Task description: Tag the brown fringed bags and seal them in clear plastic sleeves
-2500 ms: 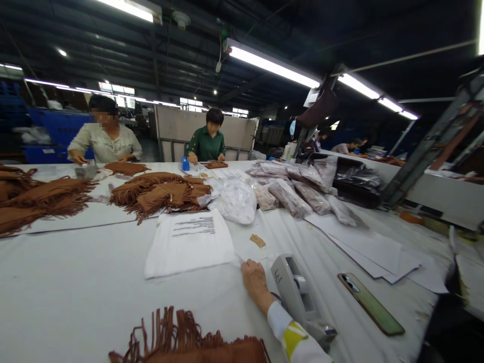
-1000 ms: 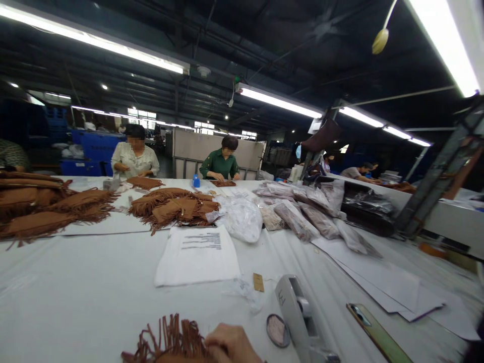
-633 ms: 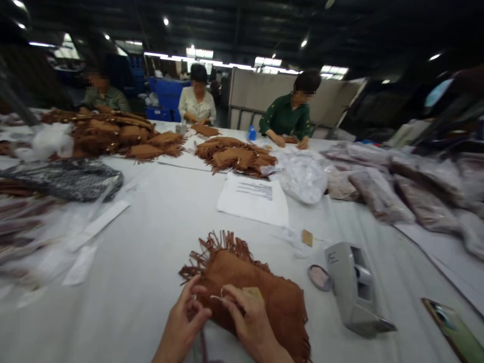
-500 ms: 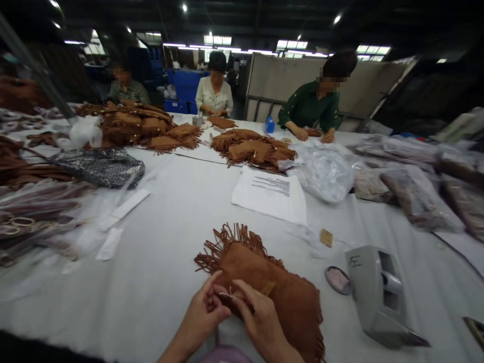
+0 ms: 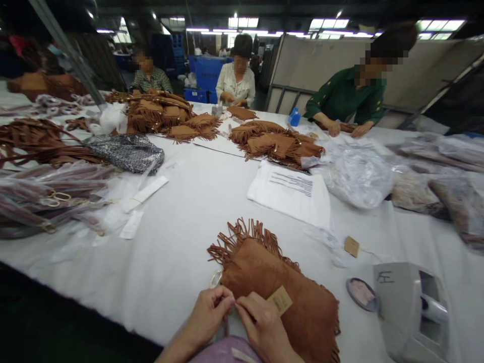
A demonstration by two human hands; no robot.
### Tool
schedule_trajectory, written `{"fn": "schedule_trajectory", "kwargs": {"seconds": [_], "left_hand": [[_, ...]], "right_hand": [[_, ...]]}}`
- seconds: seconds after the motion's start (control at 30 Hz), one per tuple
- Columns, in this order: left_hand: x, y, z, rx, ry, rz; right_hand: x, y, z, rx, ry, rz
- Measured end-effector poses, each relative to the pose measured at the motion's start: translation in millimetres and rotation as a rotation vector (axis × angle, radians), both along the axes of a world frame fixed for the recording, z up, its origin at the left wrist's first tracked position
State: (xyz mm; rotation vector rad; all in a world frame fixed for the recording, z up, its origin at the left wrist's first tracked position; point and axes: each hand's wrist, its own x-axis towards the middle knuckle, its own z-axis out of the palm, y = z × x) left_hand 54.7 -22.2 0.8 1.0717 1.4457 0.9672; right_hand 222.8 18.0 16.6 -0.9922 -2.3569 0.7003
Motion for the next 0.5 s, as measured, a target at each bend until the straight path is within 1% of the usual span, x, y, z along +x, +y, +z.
{"fn": "schedule_trajectory", "kwargs": {"seconds": [0.07, 0.13, 0.17, 0.2, 0.23, 0.3, 0.37, 0.43, 0.5], "left_hand": [[-10.4, -0.3, -1.7, 0.045, 0.141, 0.105], [-22.9, 2.3, -5.2, 0.089, 0.275, 0.252], [-28.6, 4.8, -7.6, 0.099, 0.311, 0.303], [-33.2, 8.0, -10.2, 0.097, 0.322, 0.319], [-36.4, 11.8, -12.8, 0.088, 0.319, 0.298], [-38.2, 20.6, -17.1, 0.058, 0.341, 0.195], [-35.8, 29.4, -19.5, 0.039, 0.447, 0.099], [-32.1, 36.3, -20.2, 0.028, 0.579, 0.054], [-28.4, 38.9, -20.5, 0.016, 0.639, 0.028]], "right_hand": [[-4.2, 2.0, 0.2, -0.042, 0.014, -0.092], [-9.0, 8.3, -0.5, -0.079, 0.032, -0.173], [-11.5, 12.5, -1.8, -0.096, 0.046, -0.200], [-14.0, 16.9, -3.7, -0.108, 0.061, -0.216], [-16.6, 21.1, -6.5, -0.118, 0.076, -0.222], [-21.0, 27.8, -13.7, -0.140, 0.085, -0.214], [-24.1, 31.3, -22.1, -0.156, 0.061, -0.195], [-25.5, 32.1, -29.4, -0.164, 0.036, -0.187], [-25.2, 30.7, -33.8, -0.161, 0.029, -0.200]]}}
